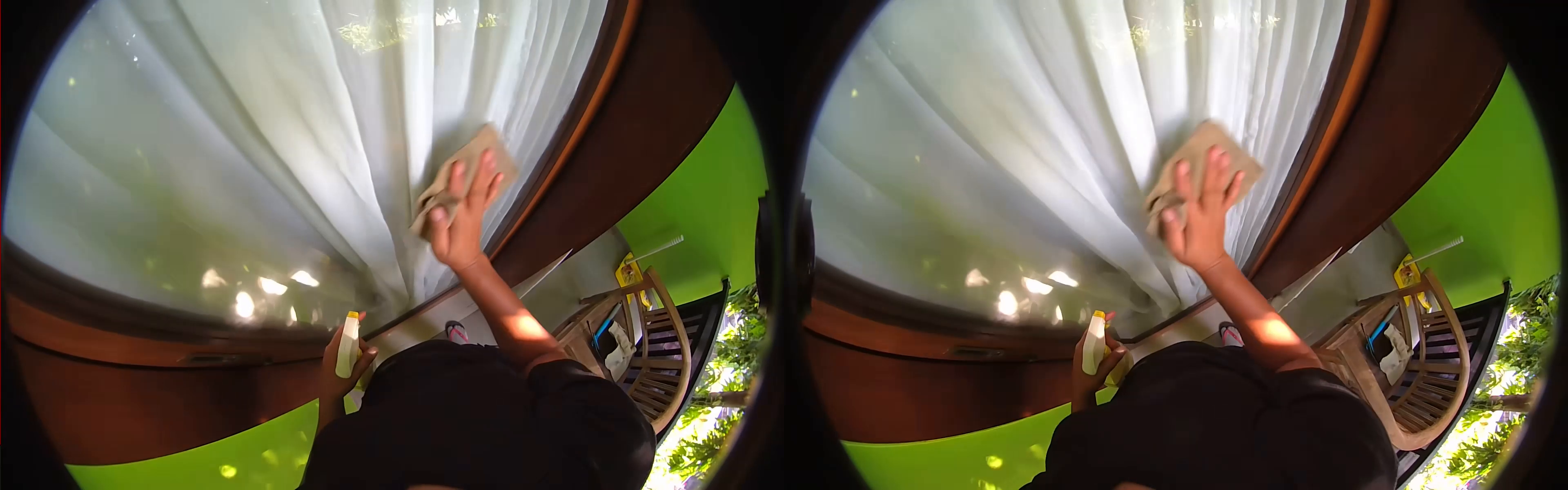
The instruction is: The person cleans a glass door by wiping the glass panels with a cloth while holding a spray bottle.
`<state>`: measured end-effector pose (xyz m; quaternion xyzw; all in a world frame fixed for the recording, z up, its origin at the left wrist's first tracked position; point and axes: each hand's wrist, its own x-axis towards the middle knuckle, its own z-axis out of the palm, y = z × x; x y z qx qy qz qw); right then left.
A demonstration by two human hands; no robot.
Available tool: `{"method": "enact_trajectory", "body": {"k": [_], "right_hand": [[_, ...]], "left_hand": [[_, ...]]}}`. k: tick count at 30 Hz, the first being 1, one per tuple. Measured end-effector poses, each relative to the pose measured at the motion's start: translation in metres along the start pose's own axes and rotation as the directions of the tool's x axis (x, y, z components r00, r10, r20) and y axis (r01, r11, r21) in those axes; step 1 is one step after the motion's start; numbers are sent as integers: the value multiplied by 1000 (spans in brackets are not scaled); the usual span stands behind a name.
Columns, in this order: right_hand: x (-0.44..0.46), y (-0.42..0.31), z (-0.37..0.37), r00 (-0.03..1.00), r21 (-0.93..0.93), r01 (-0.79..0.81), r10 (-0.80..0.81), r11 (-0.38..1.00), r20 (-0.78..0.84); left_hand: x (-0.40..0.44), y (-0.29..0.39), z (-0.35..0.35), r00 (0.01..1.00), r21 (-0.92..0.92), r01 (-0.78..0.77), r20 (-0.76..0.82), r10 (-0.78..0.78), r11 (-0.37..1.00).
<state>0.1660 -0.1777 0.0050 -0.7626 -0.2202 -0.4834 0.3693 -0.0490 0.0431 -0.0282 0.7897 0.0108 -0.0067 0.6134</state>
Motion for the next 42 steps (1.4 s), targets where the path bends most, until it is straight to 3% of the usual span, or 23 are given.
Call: {"method": "enact_trajectory", "body": {"k": [2,6,10,12,15,18,21,26,28,29,30,31,32,33,34,35,38,40,42], "right_hand": [[35,-3,-10,984,52,-148,152,988,-89],[130,-29,-23,908,136,-257,287,957,-305],[172,-76,-18,961,70,49,-28,996,-274],[162,-95,-12,970,5,160,-156,987,-187],[119,-93,-7,974,-37,225,-224,974,10],[60,-56,5,984,-25,177,-176,984,16],[35,-23,3,992,102,-89,97,991,-77],[125,-21,-26,915,175,-245,287,954,-282],[162,-29,-32,904,227,-213,280,950,-324],[179,-37,-34,908,278,-112,212,954,-362],[192,-45,-34,930,133,146,-90,980,-356],[195,-67,-44,969,79,-10,29,997,-246],[191,-85,-41,966,61,116,-98,991,-239],[179,-81,-30,990,-11,106,-107,994,-94],[168,-83,-24,960,23,233,-226,972,-163],[152,-82,-26,966,6,252,-251,968,-64],[92,-49,-25,956,-20,271,-267,962,120],[48,2,-20,968,-80,245,-238,966,81],[24,44,-32,996,-130,80,-73,988,56]], "left_hand": [[-3,-3,-4,1000,29,3,8,-3,1000],[-9,1,-9,999,6,25,46,-26,1000],[-18,1,-9,999,-39,42,22,-41,998],[-21,-1,-12,1000,-44,25,6,-25,999],[-26,-1,-16,1000,-14,-4,-5,4,1000],[-35,-5,-18,1000,16,-21,-23,21,1000],[-43,-14,-22,999,26,25,-40,-24,999],[-50,-5,-20,1000,29,-6,-30,7,1000],[-50,-11,-17,999,8,-1,-39,1,1000],[-49,-12,-15,999,-3,1,-42,-1,1000],[-48,-10,-13,999,-10,12,-37,-12,1000],[-47,-3,-6,999,-20,16,-30,-17,1000],[-46,-1,-5,999,-30,29,-25,-30,999],[-43,-1,-2,1000,-19,11,-23,-12,1000],[-40,-3,1,1000,-12,-8,-23,8,1000],[-36,-2,3,999,-2,-29,-23,29,1000],[-26,6,11,996,47,-89,-19,90,995],[-21,6,13,999,11,-51,-17,51,999],[-17,7,17,999,14,-43,-8,43,999]]}}
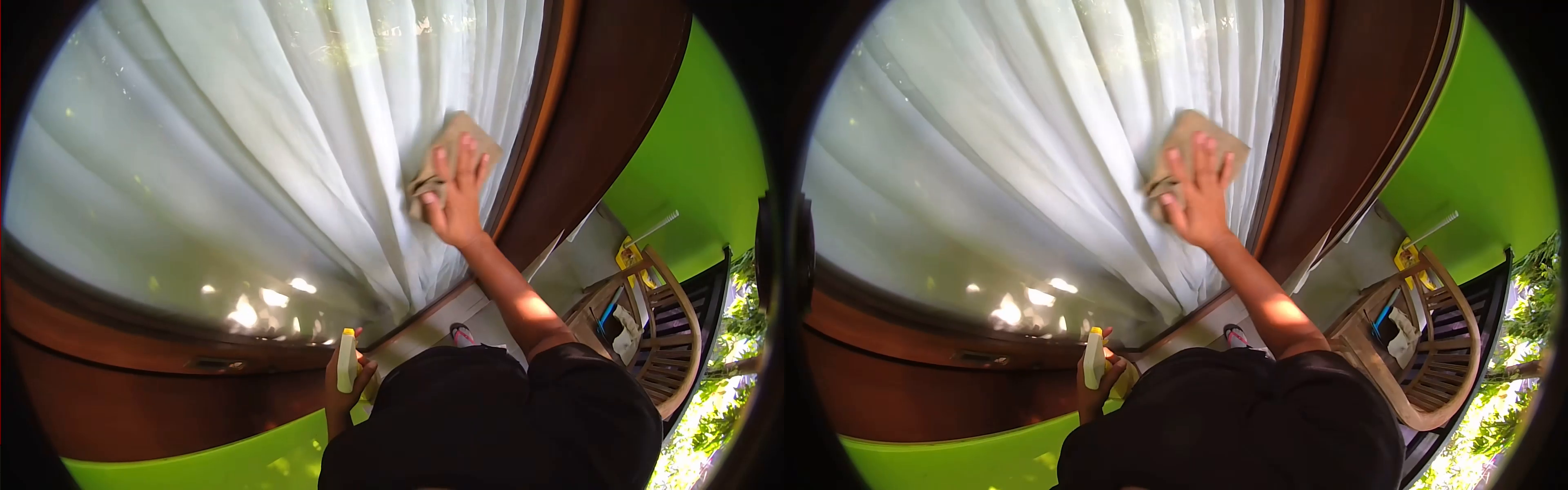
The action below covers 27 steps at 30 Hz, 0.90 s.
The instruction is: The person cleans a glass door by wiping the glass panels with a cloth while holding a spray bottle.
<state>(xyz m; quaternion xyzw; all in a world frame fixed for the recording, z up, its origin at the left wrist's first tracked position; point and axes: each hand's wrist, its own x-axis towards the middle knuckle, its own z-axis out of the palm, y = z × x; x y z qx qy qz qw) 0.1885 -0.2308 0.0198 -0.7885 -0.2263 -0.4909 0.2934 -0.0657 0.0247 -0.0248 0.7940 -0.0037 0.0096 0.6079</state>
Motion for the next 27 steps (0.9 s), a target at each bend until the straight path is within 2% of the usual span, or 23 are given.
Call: {"method": "enact_trajectory", "body": {"k": [2,3,5,7,9,12,14,16,19,23,26,27], "right_hand": [[17,16,-11,993,71,-93,98,993,-63],[31,22,-17,985,107,-140,150,984,-88],[79,18,-28,971,136,-127,151,982,-187],[127,1,-35,952,137,-104,138,985,-274],[157,-20,-37,951,123,-23,60,992,-302],[159,-50,-31,966,76,138,-118,987,-229],[132,-60,-26,970,61,241,-239,969,-33],[94,-50,-15,936,101,331,-340,938,93],[44,-10,-5,926,90,357,-365,930,102],[15,52,-10,978,67,193,-197,979,71],[64,56,-29,998,131,54,-52,990,-22],[89,52,-35,995,138,50,-38,989,-91]], "left_hand": [[5,3,4,1000,44,-16,15,16,999],[7,4,6,1000,8,17,19,-17,1000],[10,5,13,996,-64,80,34,-78,995],[18,6,20,997,-71,61,44,-58,996],[22,5,26,999,-60,36,42,-33,998],[30,7,38,1000,-31,3,31,-2,1000],[35,14,47,999,-32,21,25,-20,999],[40,6,55,999,-18,30,19,-30,999],[49,12,66,998,-51,69,15,-69,996],[56,15,84,992,-115,128,20,-127,985],[62,15,90,998,-1,52,43,-52,999],[63,17,93,998,-18,59,35,-59,998]]}}
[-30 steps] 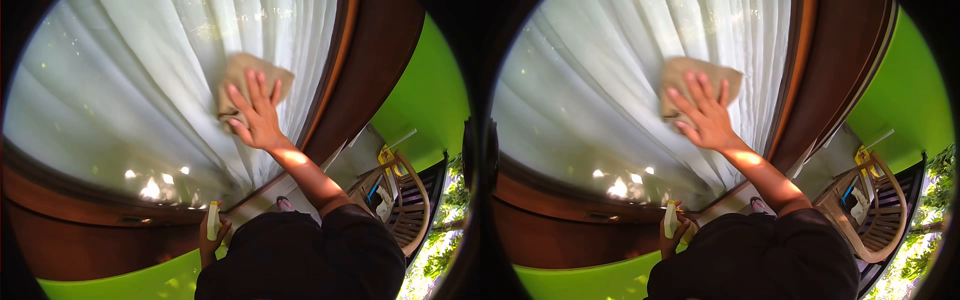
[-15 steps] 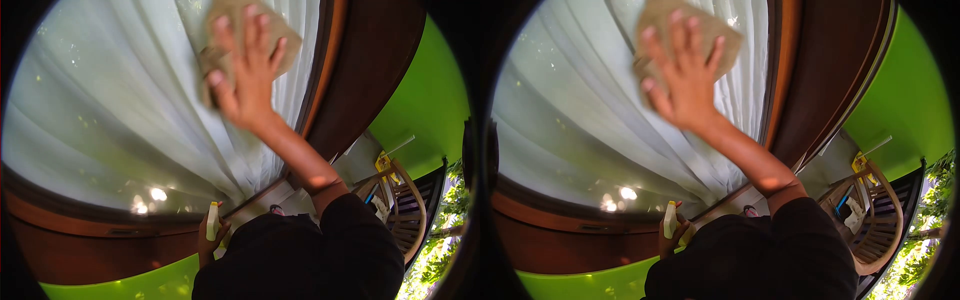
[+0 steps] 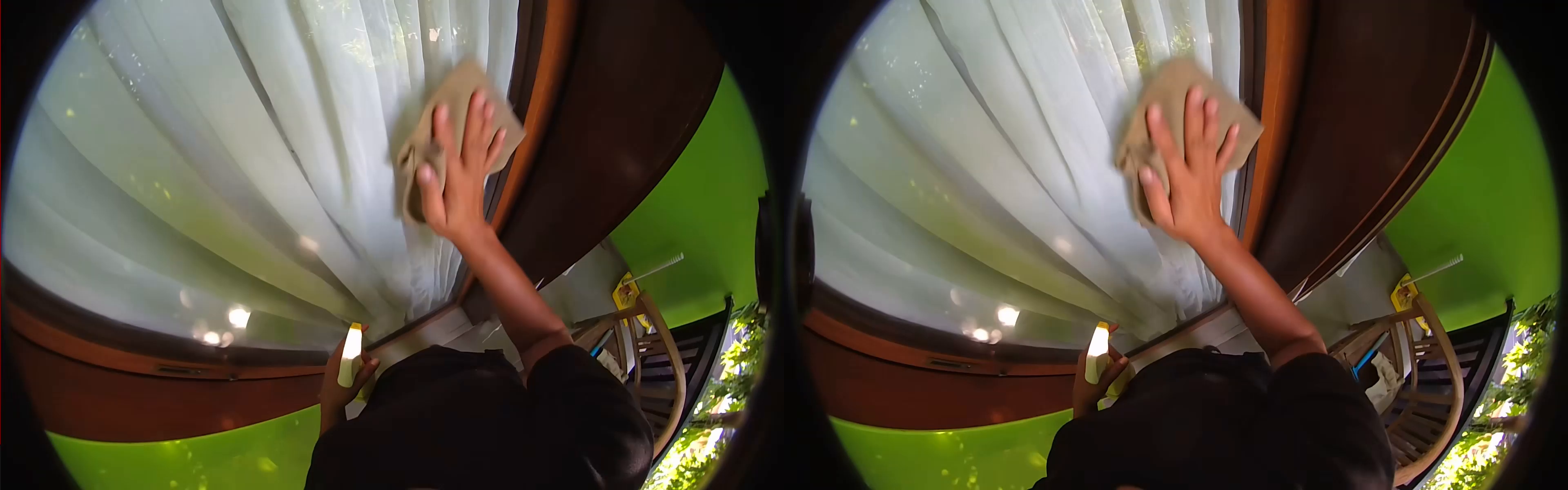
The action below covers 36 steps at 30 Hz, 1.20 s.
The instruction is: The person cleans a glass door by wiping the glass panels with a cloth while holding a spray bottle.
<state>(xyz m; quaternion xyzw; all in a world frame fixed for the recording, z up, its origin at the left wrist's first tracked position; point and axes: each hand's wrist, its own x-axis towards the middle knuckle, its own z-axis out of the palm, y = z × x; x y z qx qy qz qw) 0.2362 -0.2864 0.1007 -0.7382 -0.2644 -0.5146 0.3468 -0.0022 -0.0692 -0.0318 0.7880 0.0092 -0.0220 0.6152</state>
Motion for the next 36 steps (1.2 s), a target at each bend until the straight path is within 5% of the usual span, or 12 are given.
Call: {"method": "enact_trajectory", "body": {"k": [3,5,6,7,11,13,19,25,32,36], "right_hand": [[72,-27,-2,985,33,15,-9,999,-175],[98,-49,-8,994,-77,103,-105,992,-25],[102,-63,-10,989,46,137,-139,990,46],[97,-66,2,974,-29,222,-223,975,-34],[38,-68,6,894,133,358,-380,924,235],[-16,-48,19,892,64,387,-391,920,228],[-43,3,4,998,150,-17,8,989,65],[96,-19,-13,977,106,24,0,994,-214],[71,-60,-11,915,24,360,-358,933,189],[-27,-22,10,935,50,304,-308,951,176]], "left_hand": [[1,9,8,999,-36,23,-30,-24,999],[0,14,11,998,-40,44,-43,-46,998],[-1,15,12,997,-33,43,-57,-45,999],[-2,17,13,997,-25,39,-69,-41,999],[-5,16,16,994,-48,37,-99,-42,998],[-6,22,16,995,-31,34,-96,-37,999],[-11,21,13,995,6,55,-80,-54,998],[-6,27,18,997,8,10,-74,-9,1000],[-1,35,28,998,-35,42,-51,-43,999],[-1,35,27,999,43,20,-45,-18,999]]}}
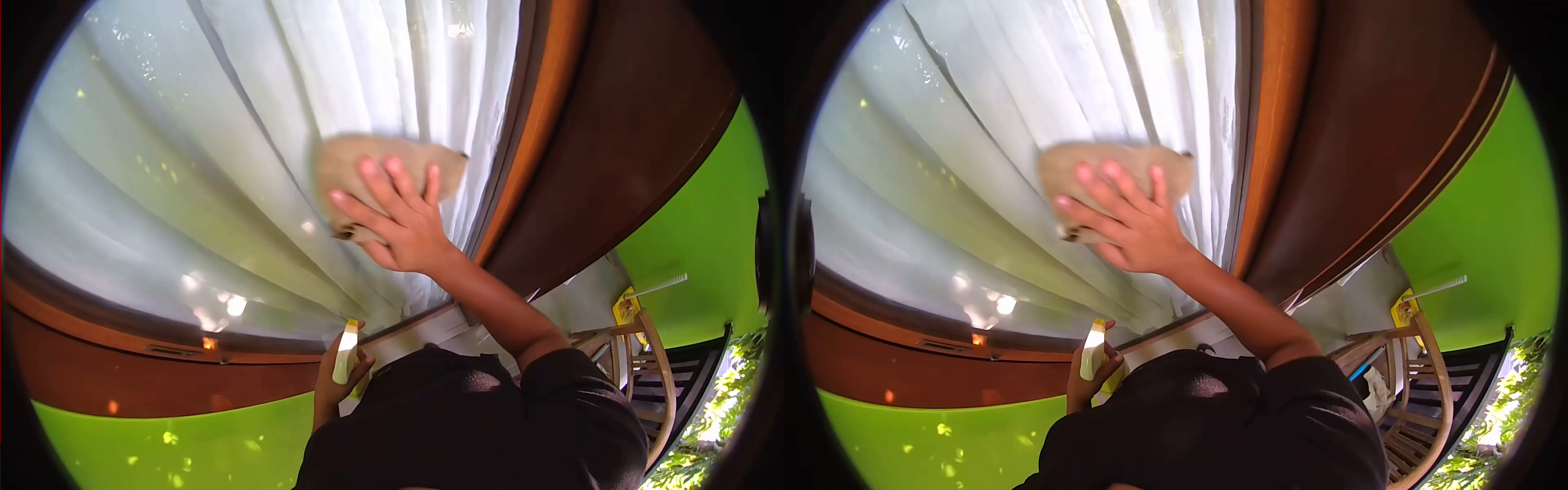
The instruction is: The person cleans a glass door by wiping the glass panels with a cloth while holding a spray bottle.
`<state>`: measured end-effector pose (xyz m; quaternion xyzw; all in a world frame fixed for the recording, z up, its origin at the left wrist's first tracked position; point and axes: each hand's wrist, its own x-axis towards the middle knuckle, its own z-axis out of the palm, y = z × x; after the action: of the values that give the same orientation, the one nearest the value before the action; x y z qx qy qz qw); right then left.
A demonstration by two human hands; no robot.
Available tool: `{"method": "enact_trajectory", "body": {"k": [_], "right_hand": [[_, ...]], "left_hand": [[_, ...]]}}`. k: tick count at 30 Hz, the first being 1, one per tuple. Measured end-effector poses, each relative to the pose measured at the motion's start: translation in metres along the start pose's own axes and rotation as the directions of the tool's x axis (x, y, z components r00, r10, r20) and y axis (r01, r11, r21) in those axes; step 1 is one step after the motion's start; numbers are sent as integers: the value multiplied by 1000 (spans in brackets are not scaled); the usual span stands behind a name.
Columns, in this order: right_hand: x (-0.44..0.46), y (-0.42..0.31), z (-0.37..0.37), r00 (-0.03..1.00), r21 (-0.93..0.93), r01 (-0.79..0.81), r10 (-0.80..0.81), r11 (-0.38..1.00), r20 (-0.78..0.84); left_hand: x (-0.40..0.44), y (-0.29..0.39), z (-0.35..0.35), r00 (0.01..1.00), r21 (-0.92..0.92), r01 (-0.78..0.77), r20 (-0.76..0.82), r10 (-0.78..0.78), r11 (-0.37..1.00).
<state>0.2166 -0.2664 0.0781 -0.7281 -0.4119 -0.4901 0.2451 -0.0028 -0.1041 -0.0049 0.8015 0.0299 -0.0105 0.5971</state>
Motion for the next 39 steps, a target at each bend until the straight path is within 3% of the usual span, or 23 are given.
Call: {"method": "enact_trajectory", "body": {"k": [3,7,11,12,15,18,22,24,27,32,35,37,38,39], "right_hand": [[-39,23,3,996,22,-91,92,996,-18],[31,45,-36,939,79,-268,279,960,-199],[122,47,-46,867,13,-235,216,972,-449],[143,29,-63,913,-25,-281,259,959,-314],[156,-8,-63,991,-198,-132,128,971,-35],[120,-21,-28,995,-21,99,-100,995,-31],[37,-17,4,983,-115,184,-181,976,38],[1,3,11,987,-129,157,-152,979,43],[-11,37,0,996,-16,-32,31,999,-82],[82,41,-36,901,98,-276,293,956,-320],[133,19,-34,798,242,-311,391,919,-459],[150,-4,-26,836,187,-294,347,937,-425],[152,-16,-27,888,70,-285,291,956,-356],[148,-32,-21,915,93,-242,259,966,-308]], "left_hand": [[-2,0,-2,1000,18,-4,-7,4,1000],[-5,-2,-1,1000,-2,2,-2,-2,1000],[-3,-3,3,999,-33,-4,-35,3,999],[-3,-3,4,999,-27,-10,-34,9,1000],[-1,-5,4,999,-19,-21,-37,20,1000],[1,-6,6,999,-26,-17,-46,16,1000],[0,-3,7,998,-12,-7,-65,6,1000],[-4,-5,8,997,7,1,-79,-1,1000],[-10,-10,7,995,30,12,-100,-9,999],[-18,-10,3,996,-69,67,-57,-71,995],[-21,-10,0,997,-42,43,-67,-46,998],[-25,-12,-3,995,-24,31,-89,-33,999],[-25,-8,-3,995,-13,22,-99,-23,1000],[-26,-5,-5,995,-8,17,-95,-17,1000]]}}
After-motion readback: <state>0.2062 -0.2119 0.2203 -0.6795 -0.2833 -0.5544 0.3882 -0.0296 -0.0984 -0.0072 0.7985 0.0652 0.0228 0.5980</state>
